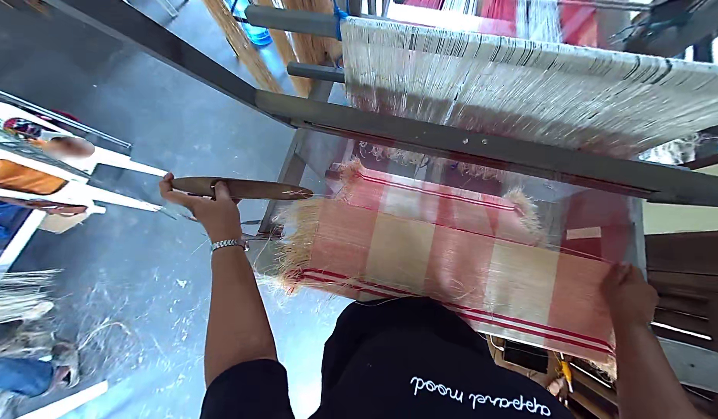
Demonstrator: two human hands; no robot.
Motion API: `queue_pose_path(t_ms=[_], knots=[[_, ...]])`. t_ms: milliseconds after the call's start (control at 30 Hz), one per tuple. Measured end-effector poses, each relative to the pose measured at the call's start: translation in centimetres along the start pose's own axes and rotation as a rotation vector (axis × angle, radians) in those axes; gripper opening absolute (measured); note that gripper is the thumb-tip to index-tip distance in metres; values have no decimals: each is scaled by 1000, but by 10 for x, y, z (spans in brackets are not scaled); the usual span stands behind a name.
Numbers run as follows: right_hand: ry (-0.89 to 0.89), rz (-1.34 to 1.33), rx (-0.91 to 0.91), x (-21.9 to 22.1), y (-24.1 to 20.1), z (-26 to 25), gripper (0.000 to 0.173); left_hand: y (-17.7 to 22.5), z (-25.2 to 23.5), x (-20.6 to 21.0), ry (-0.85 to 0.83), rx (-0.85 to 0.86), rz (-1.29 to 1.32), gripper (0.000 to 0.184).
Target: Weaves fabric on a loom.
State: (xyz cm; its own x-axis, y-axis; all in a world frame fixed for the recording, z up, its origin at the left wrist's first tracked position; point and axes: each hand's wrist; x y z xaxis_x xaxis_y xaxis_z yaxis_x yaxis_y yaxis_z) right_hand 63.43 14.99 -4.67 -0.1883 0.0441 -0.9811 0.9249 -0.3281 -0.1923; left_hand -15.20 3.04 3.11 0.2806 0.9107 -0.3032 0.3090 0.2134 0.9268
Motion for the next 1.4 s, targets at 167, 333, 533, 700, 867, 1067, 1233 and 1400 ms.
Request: queue_pose_path(t_ms=[167,333,533,700,867,1067,1233,1400], knots=[[-22,-73,-17,-4,1,4,62,24,46,10,-162,305,-481,71],[-77,-27,54,-4,-5,3,65,7,85,60,-529,570,-703,53],[-127,29,72,-2,-2,-2,67,-27,59,61,-613,644,-897,46],[-184,-39,54,-43,-15,-14,64,20,38,7,-335,584,-630,44],[215,-431,-423,-128,-168,-11,63,75,134,-7,-202,774,-72,72],[163,-188,-697,-46,-299,-51,66,10,259,30,-499,139,259,85],[196,-161,-623,-29,-287,-18,68,-60,273,21,-437,520,-388,64],[153,-66,-567,-25,-243,74,64,-68,277,24,-419,612,-575,60]])
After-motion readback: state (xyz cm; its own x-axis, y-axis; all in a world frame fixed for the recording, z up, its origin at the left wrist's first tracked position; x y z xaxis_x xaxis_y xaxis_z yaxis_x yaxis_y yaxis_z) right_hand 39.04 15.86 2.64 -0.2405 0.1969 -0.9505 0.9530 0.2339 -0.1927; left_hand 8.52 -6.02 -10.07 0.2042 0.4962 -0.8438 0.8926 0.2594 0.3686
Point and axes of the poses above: each hand's wrist, its own z-axis away from the middle knuckle, its own x-axis out of the palm, y = z × x
